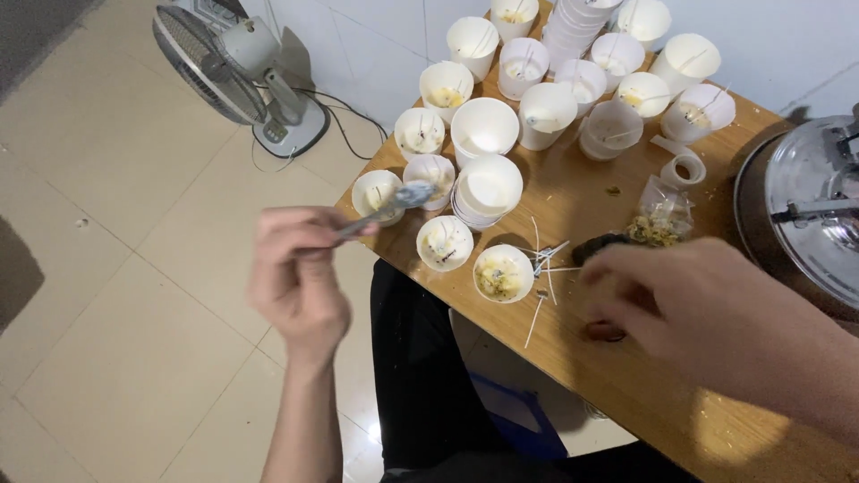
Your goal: Melting wax in a small pot over a portable stove and pouring it into small cups to make candles.
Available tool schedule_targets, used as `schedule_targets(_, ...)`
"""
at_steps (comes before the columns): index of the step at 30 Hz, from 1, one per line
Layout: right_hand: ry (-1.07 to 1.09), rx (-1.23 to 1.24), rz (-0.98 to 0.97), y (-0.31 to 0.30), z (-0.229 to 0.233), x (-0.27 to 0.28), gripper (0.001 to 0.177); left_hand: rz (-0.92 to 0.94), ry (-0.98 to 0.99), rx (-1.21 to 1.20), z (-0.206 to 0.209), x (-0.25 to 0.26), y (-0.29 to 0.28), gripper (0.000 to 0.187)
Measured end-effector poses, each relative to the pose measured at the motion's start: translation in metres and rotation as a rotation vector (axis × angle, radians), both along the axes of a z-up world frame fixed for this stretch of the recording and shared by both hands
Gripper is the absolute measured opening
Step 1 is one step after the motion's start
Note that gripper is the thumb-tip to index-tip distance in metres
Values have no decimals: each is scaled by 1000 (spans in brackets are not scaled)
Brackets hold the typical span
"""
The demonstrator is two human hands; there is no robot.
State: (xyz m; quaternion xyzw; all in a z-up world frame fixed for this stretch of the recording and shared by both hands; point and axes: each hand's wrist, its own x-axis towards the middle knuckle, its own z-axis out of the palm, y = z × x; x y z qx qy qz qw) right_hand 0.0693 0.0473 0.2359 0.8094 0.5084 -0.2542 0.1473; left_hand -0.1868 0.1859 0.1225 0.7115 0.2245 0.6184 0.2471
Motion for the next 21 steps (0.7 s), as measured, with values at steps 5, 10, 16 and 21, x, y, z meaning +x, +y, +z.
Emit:
schedule_targets(5, 61, 55, -241, 15, 25, -10, 25, -124, 35, 78, -18, 12, -5, 20)
schedule_targets(10, 19, 161, -224, 3, 14, 3, 20, -126, 42, 144, -23, 20, -8, 23)
schedule_targets(16, -4, 104, -239, -5, 20, -1, 17, -282, 116, 125, -15, 41, -1, 26)
schedule_targets(21, -71, 287, -144, -36, -6, 24, 12, -257, 398, 201, -16, 38, 11, 23)
